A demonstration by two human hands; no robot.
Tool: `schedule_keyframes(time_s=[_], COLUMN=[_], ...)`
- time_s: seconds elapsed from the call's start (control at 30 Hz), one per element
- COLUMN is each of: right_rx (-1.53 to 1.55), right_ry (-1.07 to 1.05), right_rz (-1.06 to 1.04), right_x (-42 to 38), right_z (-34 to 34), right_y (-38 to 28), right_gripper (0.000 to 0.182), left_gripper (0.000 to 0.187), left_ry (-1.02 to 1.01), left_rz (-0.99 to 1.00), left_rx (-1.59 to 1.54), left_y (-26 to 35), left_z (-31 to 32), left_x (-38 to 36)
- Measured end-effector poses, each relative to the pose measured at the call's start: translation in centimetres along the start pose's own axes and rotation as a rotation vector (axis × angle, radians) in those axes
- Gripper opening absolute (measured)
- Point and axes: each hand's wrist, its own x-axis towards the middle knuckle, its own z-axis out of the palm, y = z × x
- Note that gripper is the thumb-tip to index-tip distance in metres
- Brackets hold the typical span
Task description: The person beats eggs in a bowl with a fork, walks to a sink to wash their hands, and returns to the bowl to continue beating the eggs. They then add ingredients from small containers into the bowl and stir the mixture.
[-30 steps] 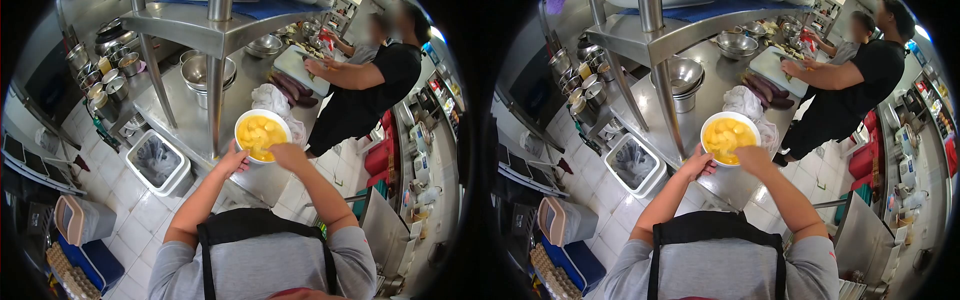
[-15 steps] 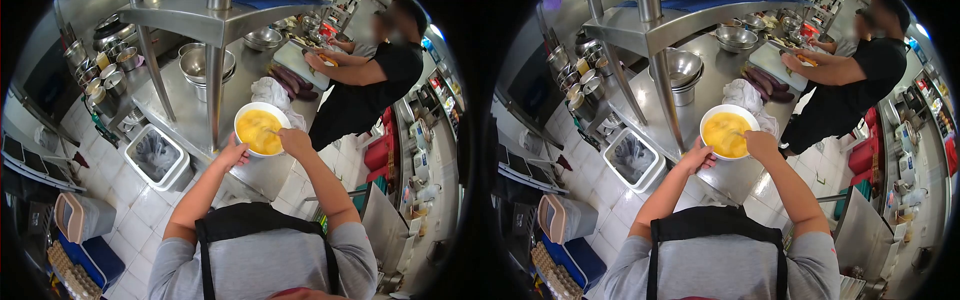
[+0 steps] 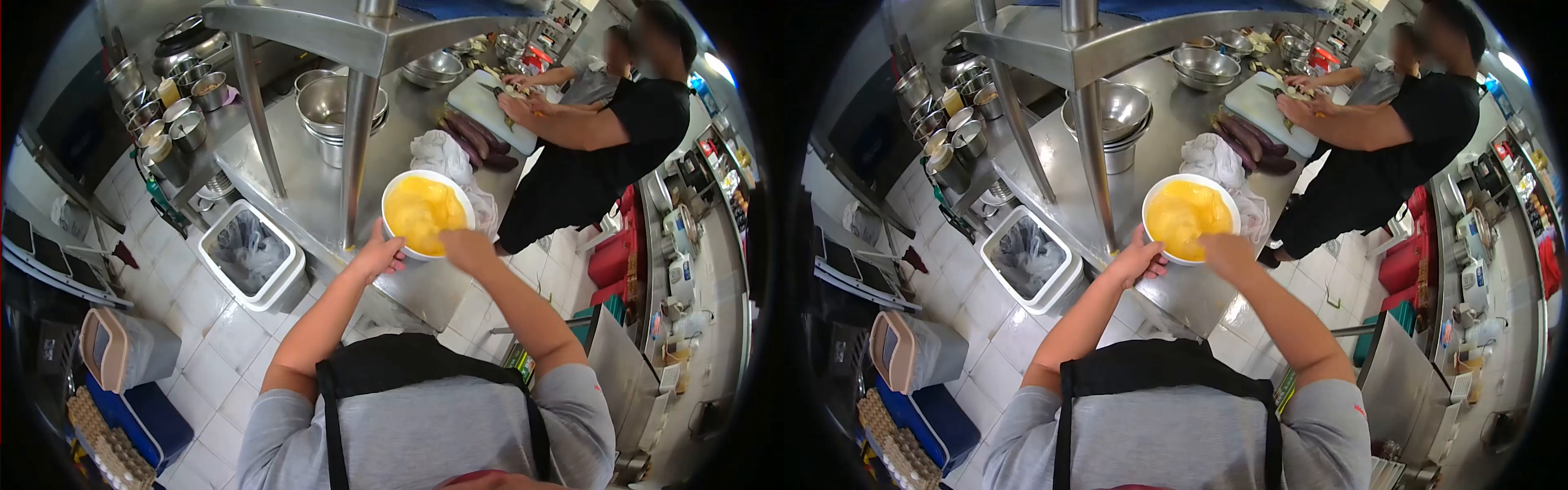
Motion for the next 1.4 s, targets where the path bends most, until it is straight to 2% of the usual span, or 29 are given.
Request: schedule_keyframes(time_s=[0.1, 0.13, 0.23, 0.33, 0.43, 0.47, 0.57, 0.6, 0.7, 0.73, 0.83, 0.87, 0.97, 1.0, 1.1, 1.13, 1.23, 1.27, 1.37, 1.4], right_rx=[0.067, 0.139, 0.113, 0.001, -0.04, 0.014, 0.066, 0.045, 0.028, 0.047, 0.008, -0.114, 0.007, 0.018, 0.047, 0.007, 0.0, -0.01, -0.046, -0.053], right_ry=[-0.043, 0.078, 0.012, -0.241, 0.019, -0.001, -0.198, -0.257, 0.006, -0.152, -0.169, -0.123, -0.012, -0.017, -0.15, -0.034, -0.002, 0.013, -0.048, 0.0], right_rz=[-0.038, 0.074, -0.093, -0.162, -0.053, -0.06, -0.13, -0.01, -0.051, -0.078, -0.072, 0.084, 0.02, -0.076, -0.014, 0.047, -0.057, -0.193, 0.034, 0.166], right_x=[-0.3, 0.2, -0.7, 0.0, 1.0, 0.6, -0.5, -0.3, 0.9, -0.1, -0.2, 0.9, 0.4, -0.7, -0.2, 0.3, -0.5, -1.1, -1.1, -1.0], right_z=[-2.3, -1.1, 0.0, -4.0, -0.3, 0.7, -3.1, -4.2, 1.7, -1.2, -3.1, -2.2, 0.7, -1.0, -3.0, -2.1, 0.1, -0.5, -2.0, -0.4], right_y=[-0.8, -0.1, -2.6, 0.6, -1.1, -1.9, 0.7, 0.8, -0.2, -2.4, 1.4, 1.5, -2.8, -3.1, 1.4, 0.7, -3.0, -1.7, 1.1, 0.0], right_gripper=[0.022, 0.022, 0.025, 0.022, 0.022, 0.022, 0.023, 0.023, 0.021, 0.021, 0.021, 0.022, 0.019, 0.02, 0.02, 0.019, 0.019, 0.019, 0.018, 0.02], left_gripper=[0.075, 0.075, 0.073, 0.072, 0.071, 0.071, 0.071, 0.071, 0.071, 0.071, 0.07, 0.07, 0.069, 0.069, 0.07, 0.07, 0.069, 0.069, 0.069, 0.069], left_ry=[0.023, 0.03, 0.016, 0.035, 0.036, 0.033, 0.038, 0.038, 0.03, 0.032, 0.025, 0.038, 0.053, 0.047, 0.042, 0.043, 0.06, 0.059, 0.05, 0.053], left_rz=[-0.004, 0.006, -0.014, -0.002, -0.003, -0.003, -0.007, -0.004, -0.015, -0.016, 0.001, -0.005, 0.009, 0.005, 0.012, 0.021, -0.007, 0.008, 0.004, -0.002], left_rx=[0.004, 0.005, -0.007, -0.005, 0.013, 0.01, 0.007, 0.011, 0.022, 0.023, 0.014, 0.006, -0.006, -0.005, 0.011, 0.019, 0.022, 0.016, -0.001, 0.0], left_y=[-0.3, -0.3, -0.3, -0.2, -0.5, -0.4, -0.4, -0.3, -0.4, -0.2, -0.5, -0.8, 0.0, 0.0, -0.3, -0.5, -0.3, -0.1, -0.6, -0.6], left_z=[0.0, 0.1, 0.0, 0.2, 0.1, 0.1, 0.0, 0.0, 0.2, 0.0, -0.1, 0.1, 0.3, 0.3, 0.1, 0.1, 0.3, 0.2, 0.4, 0.4], left_x=[-0.1, 0.0, 0.1, 0.1, 0.5, 0.6, 0.2, 0.2, 0.2, 0.3, 0.5, 0.3, 0.3, 0.3, 0.5, 0.5, 0.3, 0.4, 0.2, 0.2])
